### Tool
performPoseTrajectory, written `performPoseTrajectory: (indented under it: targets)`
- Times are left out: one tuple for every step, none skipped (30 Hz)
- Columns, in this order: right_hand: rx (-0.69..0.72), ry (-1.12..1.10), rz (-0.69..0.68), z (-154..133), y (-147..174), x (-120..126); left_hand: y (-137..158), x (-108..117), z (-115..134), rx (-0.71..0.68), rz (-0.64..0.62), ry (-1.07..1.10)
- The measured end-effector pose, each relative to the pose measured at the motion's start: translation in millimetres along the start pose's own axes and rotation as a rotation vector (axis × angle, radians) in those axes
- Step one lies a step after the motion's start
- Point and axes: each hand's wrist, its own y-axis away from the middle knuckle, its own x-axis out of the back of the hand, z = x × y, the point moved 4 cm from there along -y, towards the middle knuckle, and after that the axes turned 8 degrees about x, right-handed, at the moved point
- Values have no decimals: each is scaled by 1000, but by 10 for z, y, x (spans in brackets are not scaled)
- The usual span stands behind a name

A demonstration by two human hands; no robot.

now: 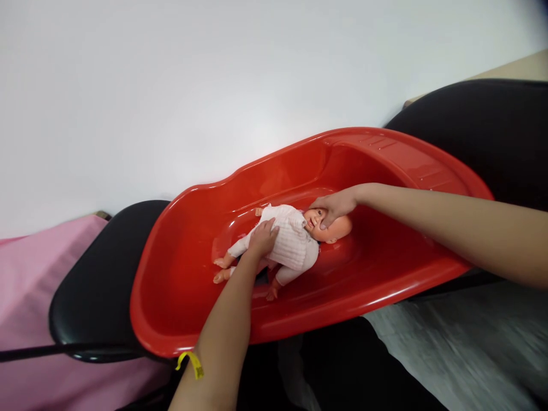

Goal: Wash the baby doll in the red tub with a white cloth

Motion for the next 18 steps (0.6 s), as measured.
performPoseTrajectory:
  targets:
    - [15, -23, -36, -13, 3, -11, 10, 12, -10, 12, 0, 7]
    - [30, -45, -75, -28, 6, -23, 18, 21, -27, 26, -2, 17]
    - [38, -58, -94, -39, 10, -26, 24, 24, -52, 44, -5, 24]
    - [38, -60, -96, -47, 12, -23, 26, 23, -85, 63, -7, 28]
    - [36, -59, -98, -55, 14, -20, 26, 17, -123, 80, -5, 26]
    - [35, -58, -103, -64, 16, -20, 23, 10, -165, 95, 0, 22]
    - [34, -59, -108, -71, 18, -21, 19, 4, -208, 110, 9, 16]
    - [32, -60, -111, -77, 18, -22, 17, 2, -250, 127, 22, 10]
    - [28, -62, -112, -80, 19, -24, 16, 4, -289, 143, 37, 3]
    - [25, -68, -109, -81, 19, -24, 19, 12, -321, 160, 52, -2]
    - [26, -79, -106, -82, 18, -24, 26, 24, -346, 174, 62, -10]
    - [29, -94, -104, -83, 18, -25, 37, 39, -363, 188, 66, -21]
    - [35, -107, -104, -83, 17, -26, 52, 57, -375, 205, 66, -35]
    - [41, -115, -106, -83, 17, -27, 69, 77, -383, 227, 64, -51]
    - [43, -117, -109, -82, 17, -28, 86, 98, -388, 250, 62, -70]
    - [42, -113, -112, -81, 18, -28, 104, 118, -389, 273, 66, -91]
    - [37, -103, -115, -80, 20, -29, 120, 140, -387, 292, 76, -113]
    - [34, -93, -116, -83, 22, -29, 132, 160, -381, 303, 92, -133]
